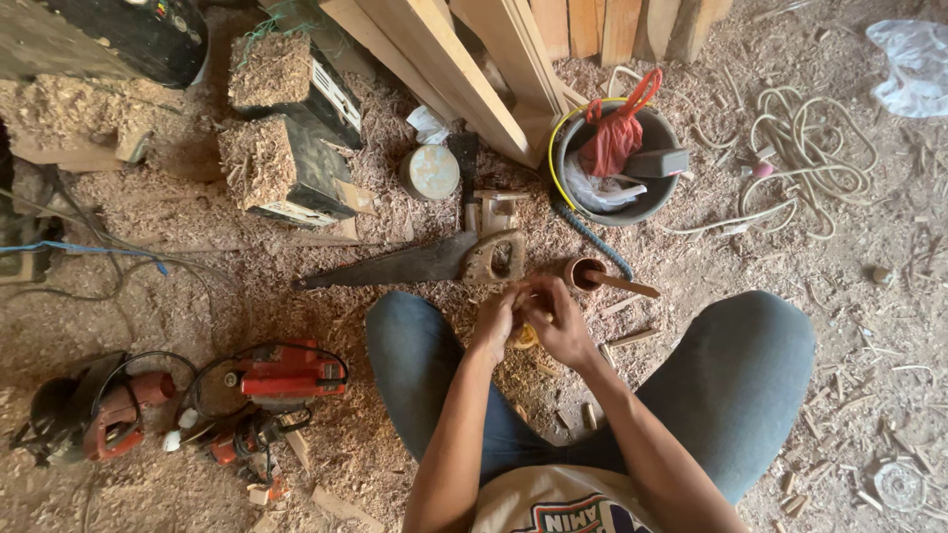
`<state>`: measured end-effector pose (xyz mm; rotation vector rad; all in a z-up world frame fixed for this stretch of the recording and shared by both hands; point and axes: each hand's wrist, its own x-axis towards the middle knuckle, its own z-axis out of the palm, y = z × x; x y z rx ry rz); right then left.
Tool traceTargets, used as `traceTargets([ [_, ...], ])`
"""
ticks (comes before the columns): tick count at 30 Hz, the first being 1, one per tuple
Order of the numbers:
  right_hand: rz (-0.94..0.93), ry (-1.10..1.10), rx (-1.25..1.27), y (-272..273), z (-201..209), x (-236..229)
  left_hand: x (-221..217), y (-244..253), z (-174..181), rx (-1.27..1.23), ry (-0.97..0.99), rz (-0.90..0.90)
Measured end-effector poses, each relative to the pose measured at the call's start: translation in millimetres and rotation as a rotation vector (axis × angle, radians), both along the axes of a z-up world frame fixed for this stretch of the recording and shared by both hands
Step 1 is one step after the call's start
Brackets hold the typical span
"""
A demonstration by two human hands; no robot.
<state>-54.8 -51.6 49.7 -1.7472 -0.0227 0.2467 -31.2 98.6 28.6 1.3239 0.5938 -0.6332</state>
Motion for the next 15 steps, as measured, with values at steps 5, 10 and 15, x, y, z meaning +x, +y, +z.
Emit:
traceTargets([
  [5, 0.061, 0.010, -0.050, 2.8, 4.2, -1.1, -0.8, 2.5, -7.8, -0.068, 0.011, -0.044],
  [10, 0.143, 0.153, 0.014, -6.5, -5.7, 3.9, 0.1, -2.8, -2.0, -0.054, -0.130, -0.052],
  [15, -0.091, 0.271, 0.403, -11.4, -0.4, 7.6, -10.0, -2.5, 16.4, 0.295, -0.383, -0.287],
])
